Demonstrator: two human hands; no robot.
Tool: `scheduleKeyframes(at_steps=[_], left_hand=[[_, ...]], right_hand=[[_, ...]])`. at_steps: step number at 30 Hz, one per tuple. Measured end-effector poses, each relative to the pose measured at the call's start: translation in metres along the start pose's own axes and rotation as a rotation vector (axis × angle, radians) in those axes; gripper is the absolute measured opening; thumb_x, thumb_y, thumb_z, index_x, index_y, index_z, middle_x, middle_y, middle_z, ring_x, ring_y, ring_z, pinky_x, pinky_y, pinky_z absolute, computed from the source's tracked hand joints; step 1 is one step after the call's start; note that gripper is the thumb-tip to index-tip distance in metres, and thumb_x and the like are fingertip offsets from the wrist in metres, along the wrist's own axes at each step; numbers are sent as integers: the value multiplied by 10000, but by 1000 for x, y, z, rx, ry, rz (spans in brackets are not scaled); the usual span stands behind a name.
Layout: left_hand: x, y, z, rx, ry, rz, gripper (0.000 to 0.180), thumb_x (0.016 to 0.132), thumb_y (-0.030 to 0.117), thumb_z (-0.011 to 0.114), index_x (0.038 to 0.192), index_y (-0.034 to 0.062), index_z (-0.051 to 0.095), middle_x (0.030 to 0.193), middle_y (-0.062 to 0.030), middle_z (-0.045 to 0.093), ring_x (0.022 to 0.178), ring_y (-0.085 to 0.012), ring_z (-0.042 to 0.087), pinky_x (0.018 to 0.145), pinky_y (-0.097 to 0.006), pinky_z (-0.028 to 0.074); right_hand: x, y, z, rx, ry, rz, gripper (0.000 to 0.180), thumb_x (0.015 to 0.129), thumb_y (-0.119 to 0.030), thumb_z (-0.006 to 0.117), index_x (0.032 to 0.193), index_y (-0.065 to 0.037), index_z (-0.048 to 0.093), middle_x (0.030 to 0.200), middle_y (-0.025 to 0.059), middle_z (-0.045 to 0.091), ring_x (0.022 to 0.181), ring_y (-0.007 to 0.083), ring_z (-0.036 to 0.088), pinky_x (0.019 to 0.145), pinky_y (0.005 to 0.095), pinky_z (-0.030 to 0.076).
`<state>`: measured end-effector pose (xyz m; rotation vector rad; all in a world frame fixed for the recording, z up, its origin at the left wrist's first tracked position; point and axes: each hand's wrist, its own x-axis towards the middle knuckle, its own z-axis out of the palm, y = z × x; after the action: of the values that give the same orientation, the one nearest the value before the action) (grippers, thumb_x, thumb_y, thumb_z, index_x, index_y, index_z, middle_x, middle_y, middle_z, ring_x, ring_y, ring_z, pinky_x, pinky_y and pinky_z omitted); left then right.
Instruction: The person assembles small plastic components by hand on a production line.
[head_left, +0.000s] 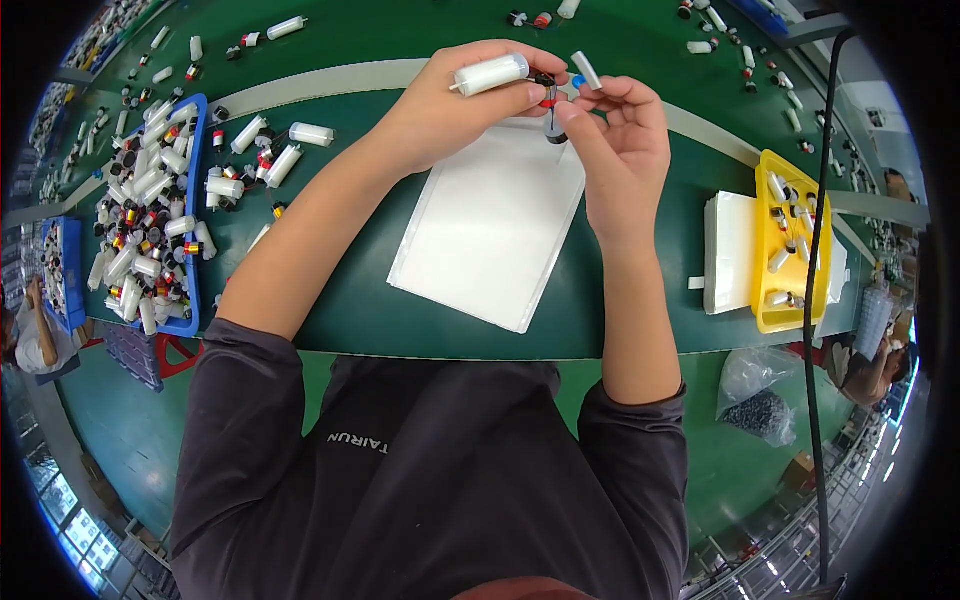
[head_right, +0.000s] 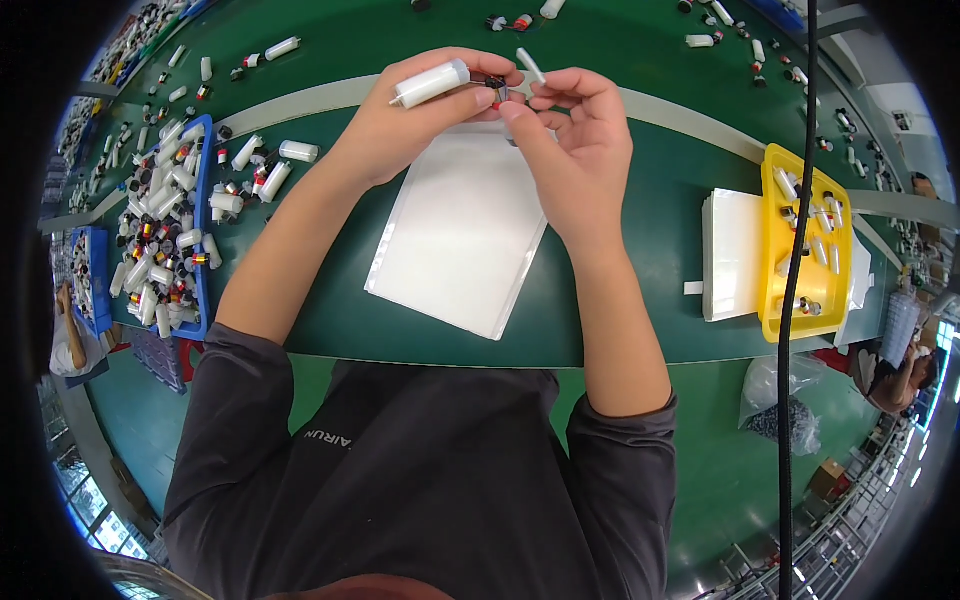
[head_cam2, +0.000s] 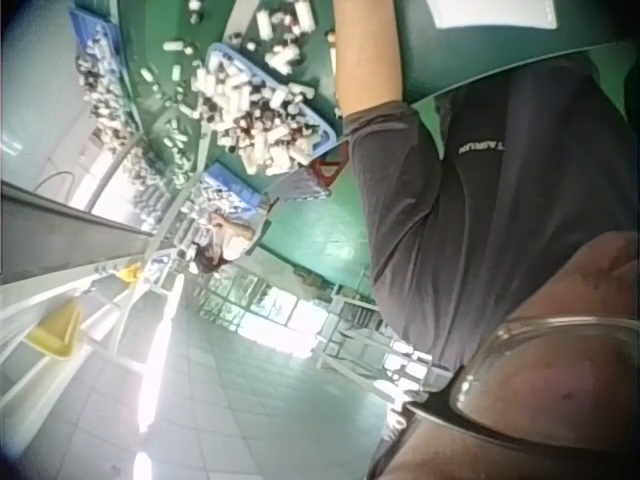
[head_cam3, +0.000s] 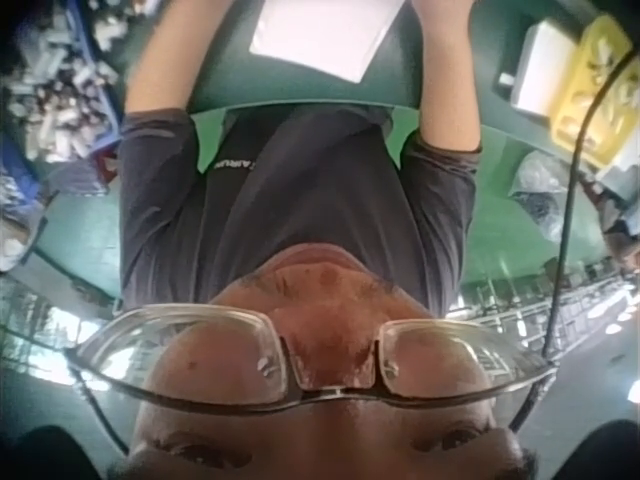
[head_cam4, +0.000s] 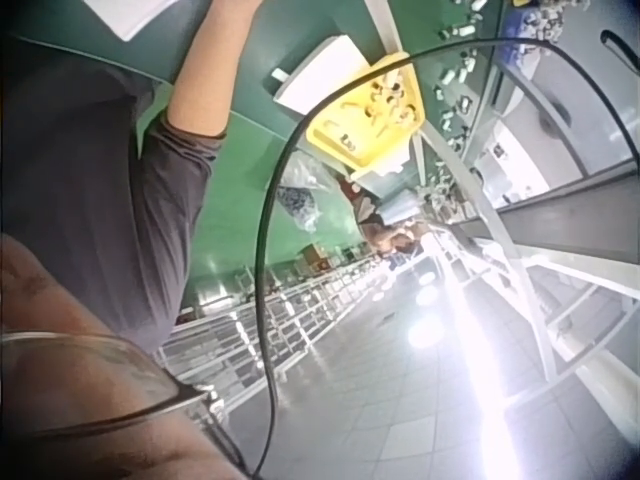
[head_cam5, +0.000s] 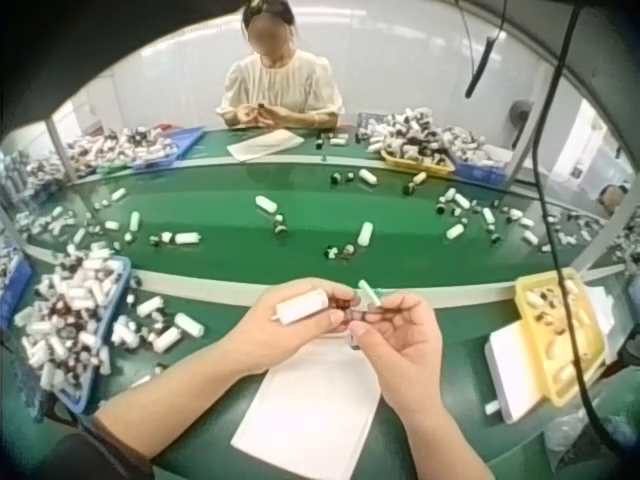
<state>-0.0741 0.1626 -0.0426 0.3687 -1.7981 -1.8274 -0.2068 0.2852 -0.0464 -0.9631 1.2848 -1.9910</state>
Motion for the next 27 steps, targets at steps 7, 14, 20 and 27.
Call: scheduleKeyframes(at_steps=[7, 14, 20, 27], left_hand=[[-1, -5, -2, -1, -23, 14, 282, 932, 54, 685, 1207, -6, 670, 1173, -112, 690, 1088, -189, 667, 970, -317, 552], [-1, -7, -1, 102, -54, 60, 285, 929, 48, 690, 1211, 14, 668, 1153, -86, 698, 1086, -175, 667, 957, -308, 551], [0, -14, 0, 24, 2, 43, 278, 928, 61, 696, 1202, 23, 670, 1159, -93, 700, 1074, -181, 673, 969, -323, 557], [-2, -6, 1, -75, 19, -22, 247, 951, 62, 666, 1187, -14, 674, 1163, -112, 695, 1083, -199, 675, 971, -313, 561]], right_hand=[[-4, 12, -3, -506, -5, -308, 417, 845, -12, 752, 1194, -4, 524, 988, 79, 691, 928, 142, 653, 812, 270, 535], [-4, 13, -2, -683, 4, -319, 428, 833, -36, 720, 1187, -17, 478, 889, 47, 691, 833, 152, 644, 808, 287, 536], [-1, 15, -6, -673, -28, -285, 455, 815, -31, 721, 1184, -4, 456, 902, 54, 682, 826, 154, 630, 812, 291, 530], [7, 8, -8, -392, -57, -260, 406, 847, -11, 726, 1185, 1, 501, 962, 75, 672, 856, 135, 627, 803, 279, 524]])
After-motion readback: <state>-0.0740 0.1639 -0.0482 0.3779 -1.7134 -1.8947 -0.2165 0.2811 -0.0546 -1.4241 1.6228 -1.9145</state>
